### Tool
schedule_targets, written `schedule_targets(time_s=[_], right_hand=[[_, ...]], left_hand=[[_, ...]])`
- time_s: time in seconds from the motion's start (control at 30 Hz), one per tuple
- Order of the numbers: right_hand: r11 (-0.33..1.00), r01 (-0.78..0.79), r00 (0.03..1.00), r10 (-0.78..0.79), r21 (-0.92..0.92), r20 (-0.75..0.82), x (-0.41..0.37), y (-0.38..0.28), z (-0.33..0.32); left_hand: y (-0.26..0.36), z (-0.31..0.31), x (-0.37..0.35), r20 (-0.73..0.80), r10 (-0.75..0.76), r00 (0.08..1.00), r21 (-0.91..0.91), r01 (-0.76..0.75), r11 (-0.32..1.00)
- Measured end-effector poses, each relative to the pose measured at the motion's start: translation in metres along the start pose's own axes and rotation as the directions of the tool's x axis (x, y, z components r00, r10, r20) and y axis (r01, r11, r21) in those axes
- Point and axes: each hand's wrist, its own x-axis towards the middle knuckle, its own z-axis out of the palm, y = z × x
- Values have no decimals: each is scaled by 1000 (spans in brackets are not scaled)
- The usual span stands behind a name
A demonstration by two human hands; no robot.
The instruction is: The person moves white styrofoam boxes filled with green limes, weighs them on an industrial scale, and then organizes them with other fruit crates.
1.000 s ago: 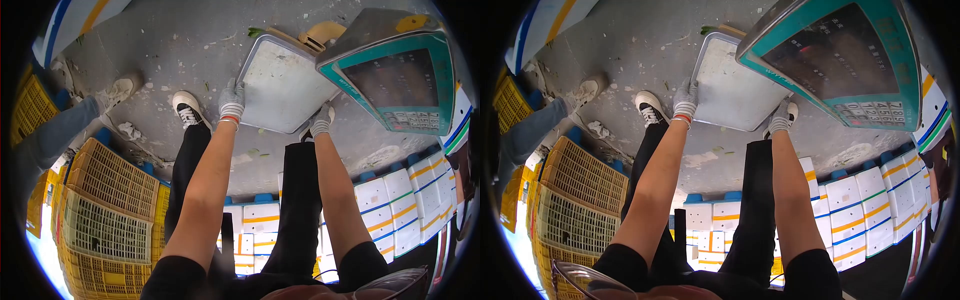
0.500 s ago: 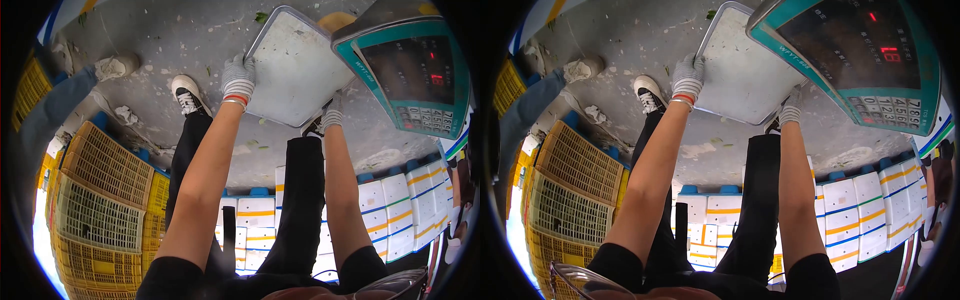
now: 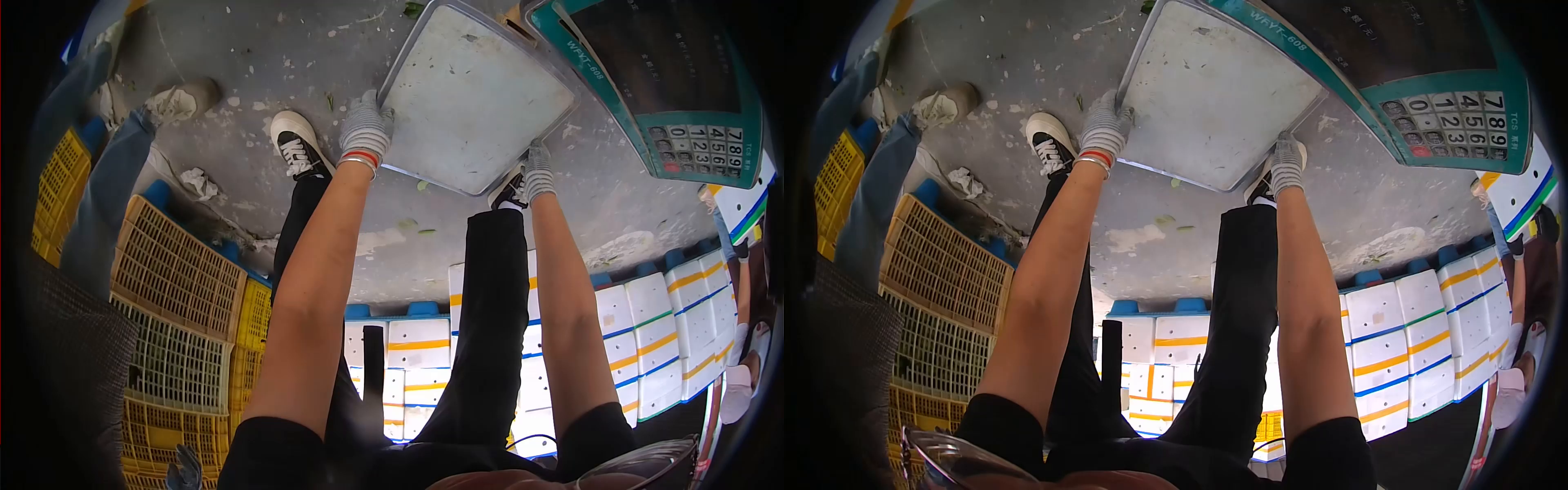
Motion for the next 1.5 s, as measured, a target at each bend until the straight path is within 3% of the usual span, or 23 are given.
schedule_targets(time_s=[0.03, 0.13, 0.23, 0.37, 0.4, 0.5, 0.53, 0.63, 0.67, 0.77, 0.87, 0.97, 1.0, 1.1, 1.23, 1.27, 1.37, 1.4, 1.47, 1.5], right_hand=[[998, 57, 998, -57, -2, 13, 4, 5, 0], [982, 154, 981, -165, 113, 99, -6, 7, 1], [948, 206, 954, -250, 242, 167, -13, 1, 5], [955, 232, 964, -251, 187, 85, -30, 4, 1], [960, 230, 969, -241, 158, 58, -36, 7, -2], [891, 234, 949, -297, 388, 109, -15, 81, 7], [978, 187, 968, -199, 93, 150, -45, 49, -9], [965, 133, 965, -178, 226, 192, -18, 74, 10], [955, 215, 953, -251, 206, 171, 36, 125, 43], [990, 83, 939, -116, 116, 323, -7, 37, 25], [960, 10, 968, -79, 279, 237, -29, 20, 31], [985, 85, 985, -106, 150, 138, -52, 6, 18], [987, 140, 985, -147, 74, 92, -53, 7, 17], [971, 154, 985, -165, 182, 50, -53, 9, 26], [995, 42, 982, -58, 94, 178, -84, -44, -25], [991, 132, 990, -131, -30, 45, -81, -37, -16], [999, 22, 986, -15, -41, 166, -75, -47, -28], [999, 19, 998, -16, -47, 62, -79, -44, -21], [997, 8, 991, -18, -72, -135, -90, -34, -6], [991, 9, 1000, -11, -132, -17, -95, -27, -13]], left_hand=[[-3, 1, 0, 11, 23, 1000, 75, -24, 997], [-7, -1, 0, -43, -33, 999, -69, 30, 997], [9, -4, 16, -84, 24, 996, -53, -29, 998], [19, 8, 12, -211, -7, 977, -153, -26, 988], [24, 11, -5, -321, 14, 947, -96, -48, 994], [11, 25, -31, -391, 71, 918, -44, -96, 994], [-7, 34, -19, -232, -18, 973, -183, -26, 983], [-28, 45, 3, -90, -139, 986, -337, 101, 936], [-30, 40, 12, -7, -87, 996, -225, 83, 971], [-104, 88, 79, 2, 102, 995, -531, -85, 843], [-44, 41, 48, 32, -61, 998, -111, 64, 992], [-4, 17, 21, -3, -159, 987, 5, 159, 987], [-4, 14, 21, -56, -98, 994, 52, 101, 994], [-1, 8, 25, -95, -84, 992, 146, 98, 984], [-3, 6, 63, -52, -313, 948, -175, 300, 938], [-3, 5, 69, -50, -359, 932, -211, 342, 916], [17, 6, 67, -48, -480, 876, -305, 445, 842], [25, 4, 62, 4, -484, 875, -274, 466, 841], [40, -1, 52, -43, -494, 869, -208, 476, 855], [48, -4, 46, -71, -498, 864, -181, 480, 859]])
